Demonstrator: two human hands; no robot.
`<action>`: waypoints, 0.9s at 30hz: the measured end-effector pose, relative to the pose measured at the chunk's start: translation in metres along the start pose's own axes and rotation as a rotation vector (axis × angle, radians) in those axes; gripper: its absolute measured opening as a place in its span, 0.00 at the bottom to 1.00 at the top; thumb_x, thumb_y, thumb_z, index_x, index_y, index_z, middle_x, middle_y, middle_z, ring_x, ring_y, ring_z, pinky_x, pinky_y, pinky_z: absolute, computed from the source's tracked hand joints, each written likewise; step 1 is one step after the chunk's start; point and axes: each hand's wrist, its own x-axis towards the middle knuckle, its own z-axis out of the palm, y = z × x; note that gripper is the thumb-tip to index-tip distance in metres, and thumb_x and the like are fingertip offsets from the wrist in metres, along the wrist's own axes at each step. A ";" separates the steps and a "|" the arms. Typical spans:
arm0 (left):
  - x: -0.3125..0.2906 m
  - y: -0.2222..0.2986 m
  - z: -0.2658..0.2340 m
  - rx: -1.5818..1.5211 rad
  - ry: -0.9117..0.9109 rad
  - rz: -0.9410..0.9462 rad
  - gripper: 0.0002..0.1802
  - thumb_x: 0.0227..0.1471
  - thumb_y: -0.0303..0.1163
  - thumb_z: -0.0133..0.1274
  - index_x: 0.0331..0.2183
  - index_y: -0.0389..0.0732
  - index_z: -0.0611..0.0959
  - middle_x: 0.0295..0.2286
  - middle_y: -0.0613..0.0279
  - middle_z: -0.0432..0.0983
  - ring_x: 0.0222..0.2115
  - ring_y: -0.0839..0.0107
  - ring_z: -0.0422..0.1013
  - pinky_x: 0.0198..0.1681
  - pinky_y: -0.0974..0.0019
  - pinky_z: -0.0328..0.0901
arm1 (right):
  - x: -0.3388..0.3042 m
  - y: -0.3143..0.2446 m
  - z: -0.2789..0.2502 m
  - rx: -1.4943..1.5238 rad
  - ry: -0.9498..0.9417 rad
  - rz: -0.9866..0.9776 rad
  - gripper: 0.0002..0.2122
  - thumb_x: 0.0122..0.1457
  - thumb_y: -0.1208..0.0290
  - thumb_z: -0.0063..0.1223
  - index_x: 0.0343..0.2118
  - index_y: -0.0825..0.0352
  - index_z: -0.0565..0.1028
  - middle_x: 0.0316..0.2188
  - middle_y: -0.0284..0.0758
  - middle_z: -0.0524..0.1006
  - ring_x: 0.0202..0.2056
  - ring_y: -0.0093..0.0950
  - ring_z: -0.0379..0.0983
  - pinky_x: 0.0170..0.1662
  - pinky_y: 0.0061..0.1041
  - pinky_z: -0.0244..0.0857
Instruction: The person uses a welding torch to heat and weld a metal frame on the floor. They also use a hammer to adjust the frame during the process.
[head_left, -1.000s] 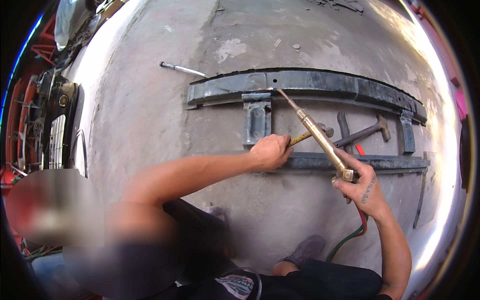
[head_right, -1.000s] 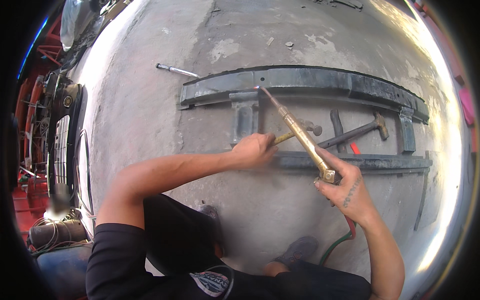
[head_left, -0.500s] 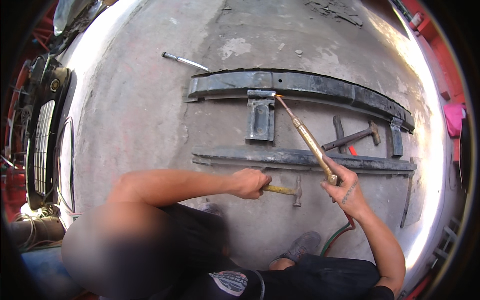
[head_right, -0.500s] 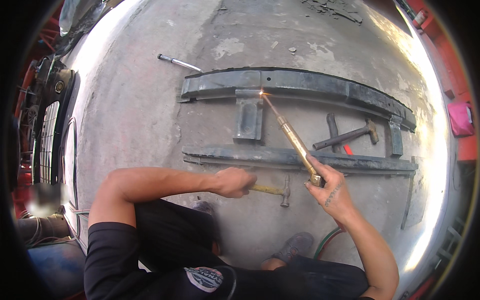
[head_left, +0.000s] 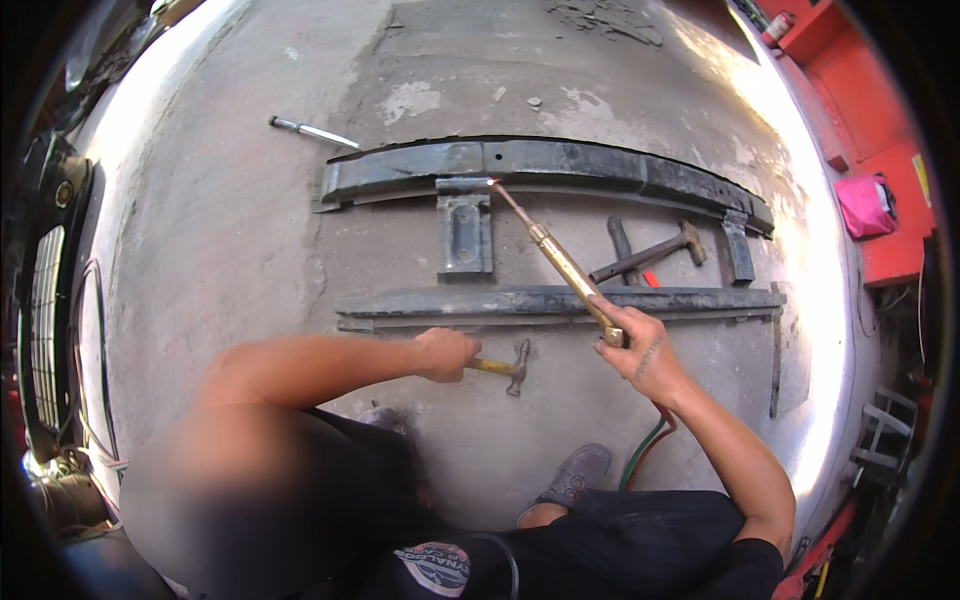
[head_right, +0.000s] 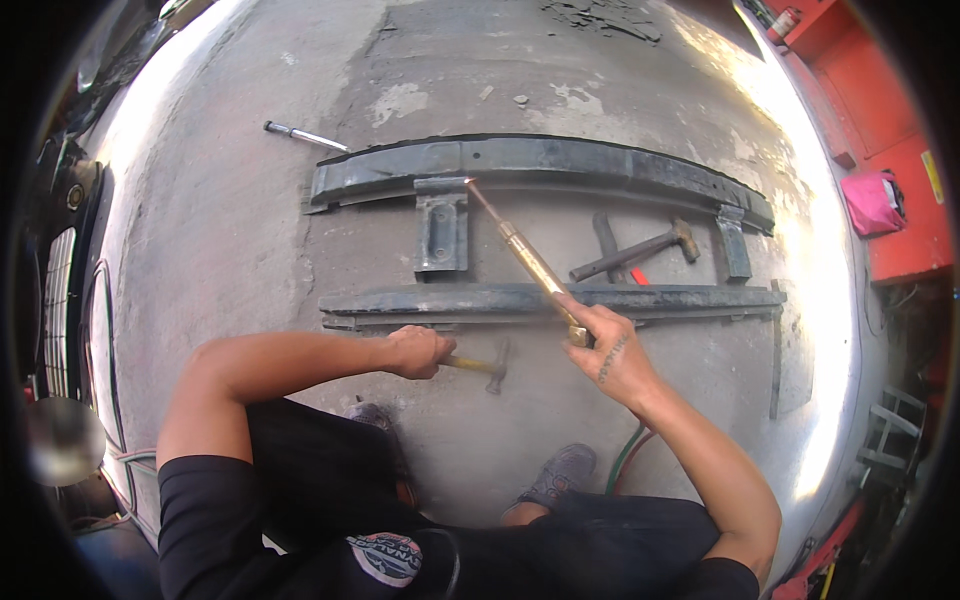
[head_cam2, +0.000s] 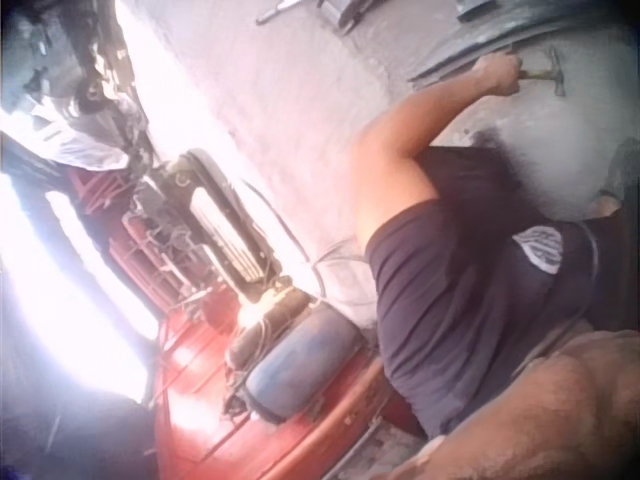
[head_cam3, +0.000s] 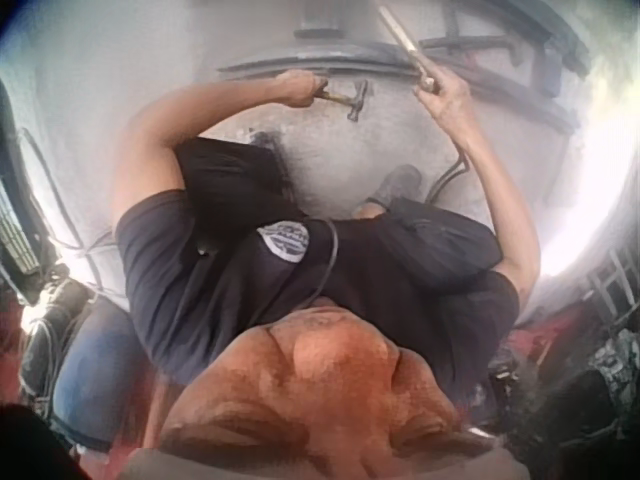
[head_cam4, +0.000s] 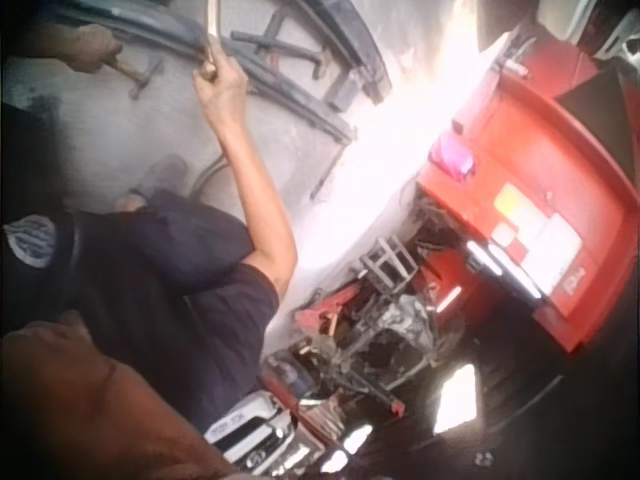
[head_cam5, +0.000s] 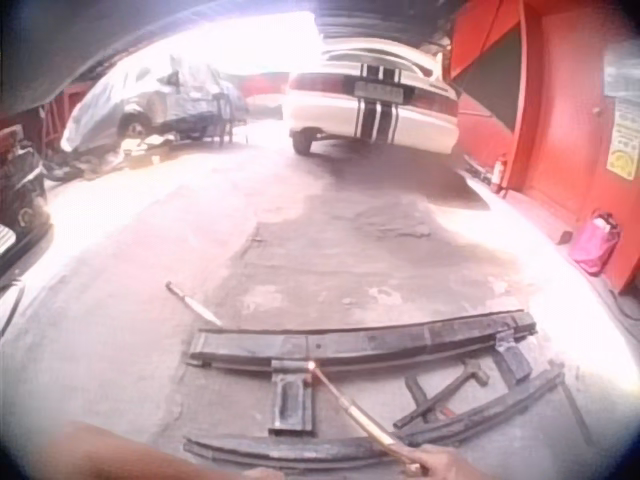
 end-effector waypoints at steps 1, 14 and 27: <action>0.004 -0.001 0.003 0.013 0.010 0.017 0.18 0.50 0.30 0.55 0.44 0.38 0.80 0.34 0.43 0.82 0.41 0.43 0.79 0.44 0.43 0.72 | -0.001 0.008 0.001 -0.019 0.019 -0.035 0.32 0.55 0.78 0.60 0.66 0.58 0.71 0.31 0.38 0.74 0.33 0.31 0.72 0.41 0.34 0.68; 0.010 0.003 0.009 0.048 0.020 0.022 0.16 0.51 0.34 0.55 0.41 0.38 0.82 0.35 0.42 0.83 0.41 0.43 0.79 0.45 0.44 0.72 | 0.000 0.016 0.003 -0.022 -0.010 -0.057 0.33 0.55 0.78 0.59 0.67 0.57 0.70 0.31 0.41 0.74 0.34 0.38 0.73 0.42 0.37 0.68; 0.001 0.004 0.002 -0.002 -0.016 -0.017 0.17 0.51 0.29 0.53 0.44 0.39 0.85 0.38 0.46 0.84 0.43 0.47 0.80 0.46 0.48 0.73 | 0.003 0.000 0.007 0.016 0.003 0.021 0.31 0.55 0.76 0.62 0.65 0.61 0.72 0.30 0.38 0.73 0.32 0.31 0.71 0.40 0.34 0.67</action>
